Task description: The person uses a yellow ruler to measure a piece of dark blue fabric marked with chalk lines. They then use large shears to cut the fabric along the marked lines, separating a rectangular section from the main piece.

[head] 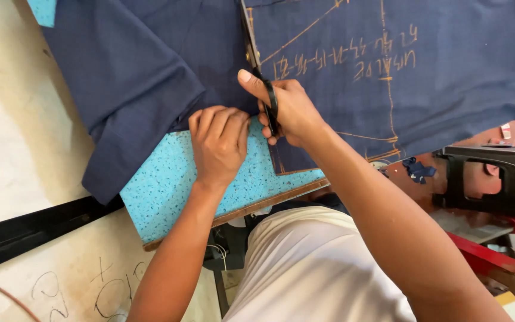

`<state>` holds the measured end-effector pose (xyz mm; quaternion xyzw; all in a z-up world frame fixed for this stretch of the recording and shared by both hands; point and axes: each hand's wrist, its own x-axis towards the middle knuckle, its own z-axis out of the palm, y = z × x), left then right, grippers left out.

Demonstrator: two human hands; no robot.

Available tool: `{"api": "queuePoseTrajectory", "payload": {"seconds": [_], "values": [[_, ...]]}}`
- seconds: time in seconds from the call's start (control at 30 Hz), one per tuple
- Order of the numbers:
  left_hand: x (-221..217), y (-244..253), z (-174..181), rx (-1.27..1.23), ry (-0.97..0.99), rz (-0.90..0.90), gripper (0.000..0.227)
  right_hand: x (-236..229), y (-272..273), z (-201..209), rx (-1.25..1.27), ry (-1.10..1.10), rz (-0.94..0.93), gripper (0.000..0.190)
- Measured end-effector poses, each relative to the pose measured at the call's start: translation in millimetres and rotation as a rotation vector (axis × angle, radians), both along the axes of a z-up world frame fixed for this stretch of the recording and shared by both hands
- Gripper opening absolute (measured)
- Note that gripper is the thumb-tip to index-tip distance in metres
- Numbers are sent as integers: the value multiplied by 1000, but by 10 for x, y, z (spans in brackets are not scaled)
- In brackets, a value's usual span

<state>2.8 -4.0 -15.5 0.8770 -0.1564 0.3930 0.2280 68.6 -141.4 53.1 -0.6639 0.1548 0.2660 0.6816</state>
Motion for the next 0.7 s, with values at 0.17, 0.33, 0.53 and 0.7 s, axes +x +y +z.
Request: {"api": "queuePoseTrajectory", "payload": {"seconds": [0.17,0.33,0.53,0.7], "values": [[-28,14,-4,0,36,26,11,-1,-37,7,36,-31,69,58],[-42,-5,-44,-1,54,29,11,8,-38,-5,-6,11,43,64],[-28,20,-82,-16,41,22,7,79,-47,-30,-6,5,68,63],[-15,55,-109,-76,64,10,6,29,-131,8,-10,25,62,64]]}}
